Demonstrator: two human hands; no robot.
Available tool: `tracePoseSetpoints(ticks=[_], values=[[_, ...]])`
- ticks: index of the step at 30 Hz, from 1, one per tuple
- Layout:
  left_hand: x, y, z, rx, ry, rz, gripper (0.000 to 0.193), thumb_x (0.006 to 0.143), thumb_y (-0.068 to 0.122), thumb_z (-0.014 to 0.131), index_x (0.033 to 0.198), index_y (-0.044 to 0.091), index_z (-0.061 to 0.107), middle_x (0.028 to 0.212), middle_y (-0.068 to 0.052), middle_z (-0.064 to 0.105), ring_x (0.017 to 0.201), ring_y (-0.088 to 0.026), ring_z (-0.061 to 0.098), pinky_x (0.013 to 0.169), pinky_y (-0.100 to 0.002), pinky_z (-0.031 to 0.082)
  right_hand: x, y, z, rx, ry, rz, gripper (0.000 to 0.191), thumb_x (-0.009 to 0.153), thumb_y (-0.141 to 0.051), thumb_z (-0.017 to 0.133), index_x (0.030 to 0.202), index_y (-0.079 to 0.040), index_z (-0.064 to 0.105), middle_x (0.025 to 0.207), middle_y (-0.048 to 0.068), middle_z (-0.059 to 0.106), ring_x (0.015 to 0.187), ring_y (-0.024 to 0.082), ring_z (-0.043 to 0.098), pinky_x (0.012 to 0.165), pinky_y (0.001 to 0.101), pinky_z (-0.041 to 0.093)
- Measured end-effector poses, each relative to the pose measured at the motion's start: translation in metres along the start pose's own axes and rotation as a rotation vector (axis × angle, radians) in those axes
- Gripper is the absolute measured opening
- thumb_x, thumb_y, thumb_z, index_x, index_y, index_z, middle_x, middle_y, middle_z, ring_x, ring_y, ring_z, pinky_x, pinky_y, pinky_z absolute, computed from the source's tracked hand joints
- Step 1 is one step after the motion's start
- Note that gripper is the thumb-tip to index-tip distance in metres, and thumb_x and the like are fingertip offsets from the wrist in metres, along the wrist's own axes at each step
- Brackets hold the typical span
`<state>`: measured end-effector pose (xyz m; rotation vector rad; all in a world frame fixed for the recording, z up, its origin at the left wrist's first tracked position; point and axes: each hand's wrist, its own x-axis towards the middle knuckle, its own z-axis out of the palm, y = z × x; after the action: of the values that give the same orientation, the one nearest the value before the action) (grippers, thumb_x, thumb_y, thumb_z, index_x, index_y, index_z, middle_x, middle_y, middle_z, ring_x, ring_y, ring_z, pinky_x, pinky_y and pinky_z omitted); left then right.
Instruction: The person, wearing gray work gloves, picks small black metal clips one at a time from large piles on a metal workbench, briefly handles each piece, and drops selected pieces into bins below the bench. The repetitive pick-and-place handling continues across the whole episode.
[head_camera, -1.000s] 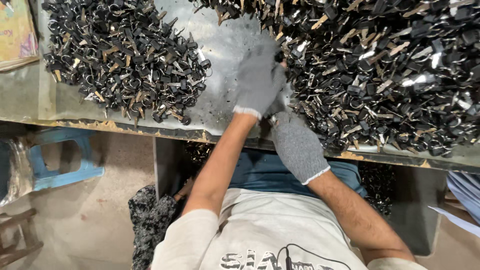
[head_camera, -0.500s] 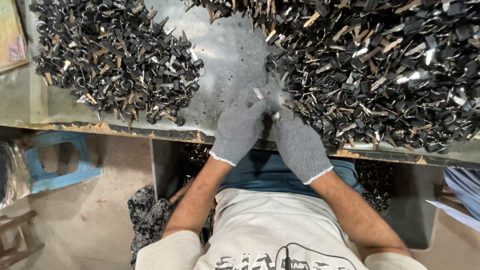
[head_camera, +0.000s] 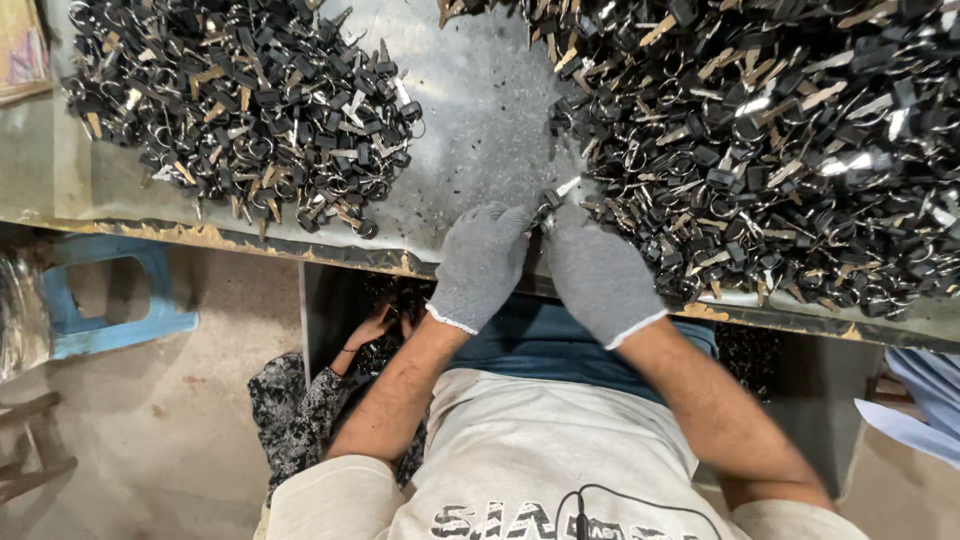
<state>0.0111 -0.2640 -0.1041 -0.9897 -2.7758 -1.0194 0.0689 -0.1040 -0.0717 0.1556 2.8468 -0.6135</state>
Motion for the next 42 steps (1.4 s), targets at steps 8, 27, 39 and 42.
tracePoseSetpoints(ticks=[8,27,39,42], values=[[0.0,-0.003,-0.008,-0.018,-0.031,-0.024,0.023,0.084,0.011,0.07,0.106,0.01,0.066,0.096,-0.013,0.069,0.089,-0.038,0.068,0.076,-0.049,0.053,-0.006,-0.001,0.013,-0.013,0.108,-0.04,0.022,0.093,-0.017,0.063,0.105,0.001,0.058,0.078,0.024,0.069,0.066,0.041,0.071,0.053,0.0506,0.057],[-0.012,0.007,0.001,-0.01,0.075,0.039,0.035,0.087,0.002,0.066,0.121,0.01,0.065,0.097,-0.013,0.068,0.089,-0.036,0.068,0.078,-0.048,0.054,0.004,0.004,0.003,-0.043,-0.158,-0.106,0.021,0.103,-0.023,0.058,0.108,-0.003,0.06,0.086,0.02,0.072,0.081,0.037,0.072,0.068,0.048,0.059],[-0.02,0.002,0.002,0.016,0.076,-0.035,0.016,0.083,0.015,0.075,0.093,0.011,0.064,0.084,-0.009,0.064,0.08,-0.033,0.066,0.069,-0.046,0.052,-0.026,0.005,0.021,-0.202,0.092,-0.103,0.024,0.096,-0.021,0.063,0.105,0.001,0.06,0.121,0.025,0.064,0.075,0.033,0.072,0.051,0.041,0.06],[-0.022,0.004,0.003,0.002,0.076,0.013,0.012,0.083,0.012,0.071,0.092,0.011,0.063,0.084,-0.009,0.065,0.082,-0.033,0.067,0.072,-0.046,0.053,-0.022,0.001,0.017,-0.193,0.068,-0.029,0.025,0.094,-0.024,0.064,0.105,-0.002,0.059,0.112,0.025,0.064,0.068,0.035,0.071,0.049,0.041,0.059]])
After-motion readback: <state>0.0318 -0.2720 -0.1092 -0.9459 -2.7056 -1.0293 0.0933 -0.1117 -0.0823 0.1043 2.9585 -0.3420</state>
